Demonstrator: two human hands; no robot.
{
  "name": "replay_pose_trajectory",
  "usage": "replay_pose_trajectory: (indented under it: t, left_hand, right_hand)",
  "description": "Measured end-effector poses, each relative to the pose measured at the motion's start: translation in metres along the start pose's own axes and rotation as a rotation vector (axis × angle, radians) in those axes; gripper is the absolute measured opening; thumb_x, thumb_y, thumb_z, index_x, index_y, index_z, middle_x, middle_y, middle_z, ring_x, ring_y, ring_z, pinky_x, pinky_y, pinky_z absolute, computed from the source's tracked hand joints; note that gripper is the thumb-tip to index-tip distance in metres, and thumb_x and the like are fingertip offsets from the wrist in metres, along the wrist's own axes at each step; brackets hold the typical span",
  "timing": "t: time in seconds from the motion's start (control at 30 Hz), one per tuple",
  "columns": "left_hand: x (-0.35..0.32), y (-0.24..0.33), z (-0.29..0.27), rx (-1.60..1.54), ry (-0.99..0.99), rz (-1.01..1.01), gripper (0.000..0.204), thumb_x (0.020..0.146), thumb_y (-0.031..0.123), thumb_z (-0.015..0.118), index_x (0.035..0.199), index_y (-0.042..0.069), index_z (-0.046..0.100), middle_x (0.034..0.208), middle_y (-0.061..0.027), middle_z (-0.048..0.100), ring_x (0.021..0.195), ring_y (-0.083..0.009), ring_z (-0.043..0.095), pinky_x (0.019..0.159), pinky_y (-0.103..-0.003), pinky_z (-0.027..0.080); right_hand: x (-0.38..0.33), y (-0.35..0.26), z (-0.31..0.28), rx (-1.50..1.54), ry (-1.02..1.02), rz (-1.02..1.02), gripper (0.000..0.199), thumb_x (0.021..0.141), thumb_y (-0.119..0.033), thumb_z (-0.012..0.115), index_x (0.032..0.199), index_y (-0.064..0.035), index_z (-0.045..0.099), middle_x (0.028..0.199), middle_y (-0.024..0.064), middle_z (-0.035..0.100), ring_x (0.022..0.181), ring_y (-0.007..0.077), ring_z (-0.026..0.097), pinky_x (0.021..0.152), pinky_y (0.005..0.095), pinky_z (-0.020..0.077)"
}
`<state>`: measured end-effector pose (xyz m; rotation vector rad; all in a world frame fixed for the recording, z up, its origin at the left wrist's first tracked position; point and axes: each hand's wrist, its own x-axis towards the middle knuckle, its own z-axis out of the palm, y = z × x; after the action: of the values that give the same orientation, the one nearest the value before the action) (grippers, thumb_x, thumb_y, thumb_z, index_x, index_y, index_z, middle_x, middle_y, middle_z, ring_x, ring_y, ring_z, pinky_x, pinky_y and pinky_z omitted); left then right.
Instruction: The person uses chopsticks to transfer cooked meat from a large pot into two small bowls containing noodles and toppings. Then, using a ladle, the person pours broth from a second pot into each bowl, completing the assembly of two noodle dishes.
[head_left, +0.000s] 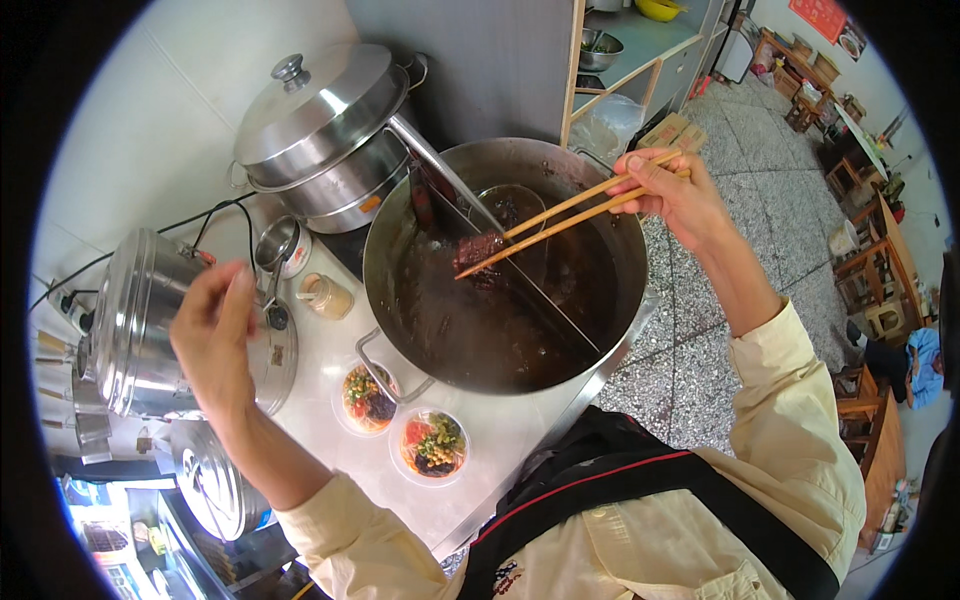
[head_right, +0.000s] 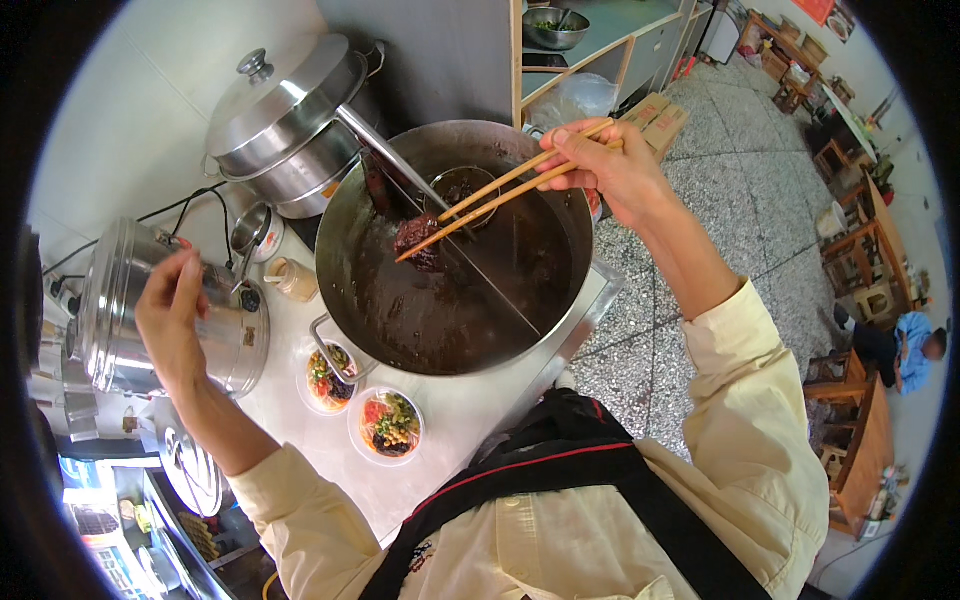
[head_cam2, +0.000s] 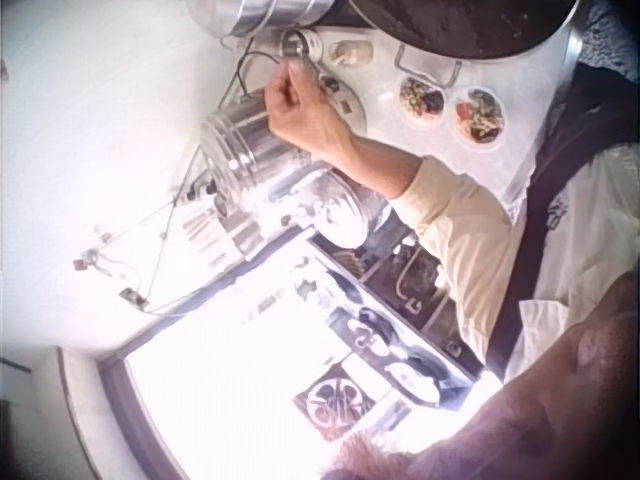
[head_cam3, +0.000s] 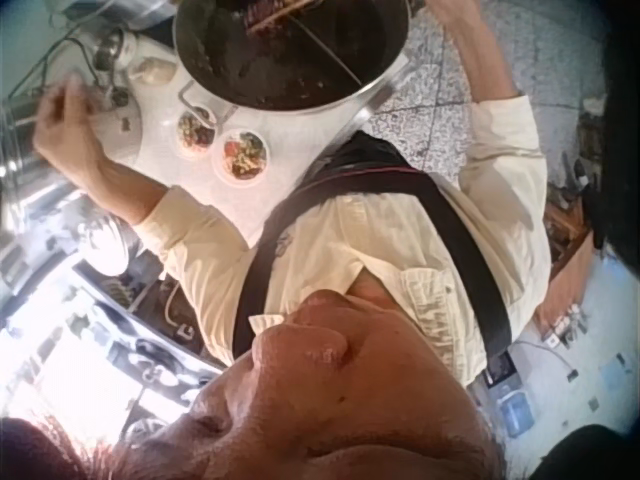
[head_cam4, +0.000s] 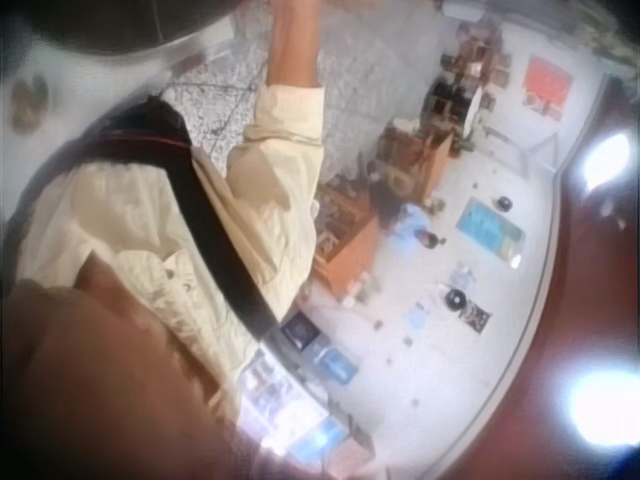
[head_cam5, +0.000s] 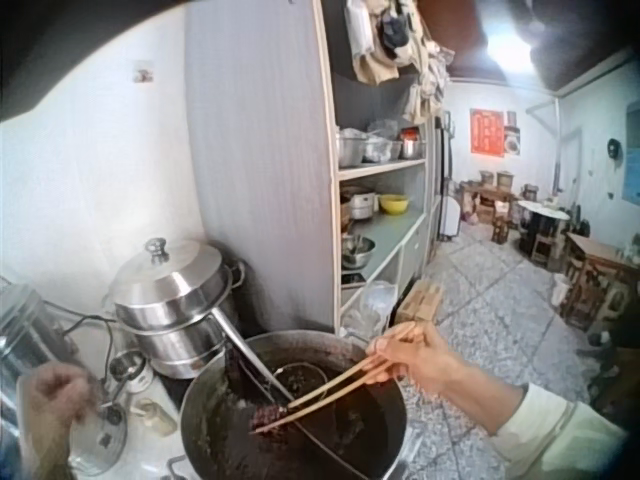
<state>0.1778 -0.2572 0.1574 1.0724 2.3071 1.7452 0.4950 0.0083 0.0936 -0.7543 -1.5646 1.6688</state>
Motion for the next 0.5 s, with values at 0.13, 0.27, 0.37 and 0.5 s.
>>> replay_pose_trajectory:
  t: [0.13, 0.27, 0.37, 0.5]
  left_hand:
    - [-0.068, -0.042, -0.051, 0.004, 0.124, -0.141, 0.017, 0.083, 0.011, 0.064, 0.093, -0.003, 0.063, 0.064, 0.0006, 0.053, 0.053, -0.0050, 0.043, 0.048, -0.018, 0.032]
    - [-0.159, -0.096, -0.079, -0.060, 0.103, -0.380, 0.017, 0.083, 0.010, 0.064, 0.093, -0.003, 0.063, 0.069, -0.0030, 0.057, 0.054, -0.0067, 0.047, 0.047, -0.019, 0.036]
    - [-0.235, -0.130, -0.064, -0.179, 0.075, -0.628, 0.022, 0.083, 0.010, 0.062, 0.099, -0.006, 0.060, 0.081, -0.0083, 0.060, 0.066, -0.0137, 0.058, 0.056, -0.024, 0.048]
    - [-0.302, -0.166, -0.022, -0.333, 0.073, -0.848, 0.030, 0.084, 0.011, 0.060, 0.102, -0.012, 0.055, 0.091, -0.0166, 0.060, 0.081, -0.0232, 0.062, 0.072, -0.033, 0.056]
  right_hand:
    - [-0.003, -0.005, 0.002, 0.004, -0.009, -0.043, 0.029, 0.087, -0.017, 0.060, 0.097, 0.0105, 0.058, 0.085, 0.0218, 0.065, 0.074, 0.0243, 0.066, 0.065, 0.0284, 0.0567]
    - [-0.001, -0.006, -0.003, 0.032, -0.068, -0.067, 0.029, 0.087, -0.017, 0.060, 0.097, 0.0097, 0.059, 0.085, 0.0211, 0.065, 0.074, 0.0242, 0.066, 0.066, 0.0288, 0.0568]
    - [0.001, -0.004, -0.007, 0.060, -0.119, -0.081, 0.029, 0.087, -0.017, 0.061, 0.097, 0.0093, 0.059, 0.085, 0.0201, 0.065, 0.074, 0.0237, 0.067, 0.065, 0.0285, 0.0569]
    - [0.002, 0.006, -0.007, 0.076, -0.155, -0.097, 0.028, 0.087, -0.018, 0.061, 0.098, 0.0075, 0.060, 0.088, 0.0173, 0.065, 0.077, 0.0224, 0.067, 0.066, 0.0278, 0.0570]
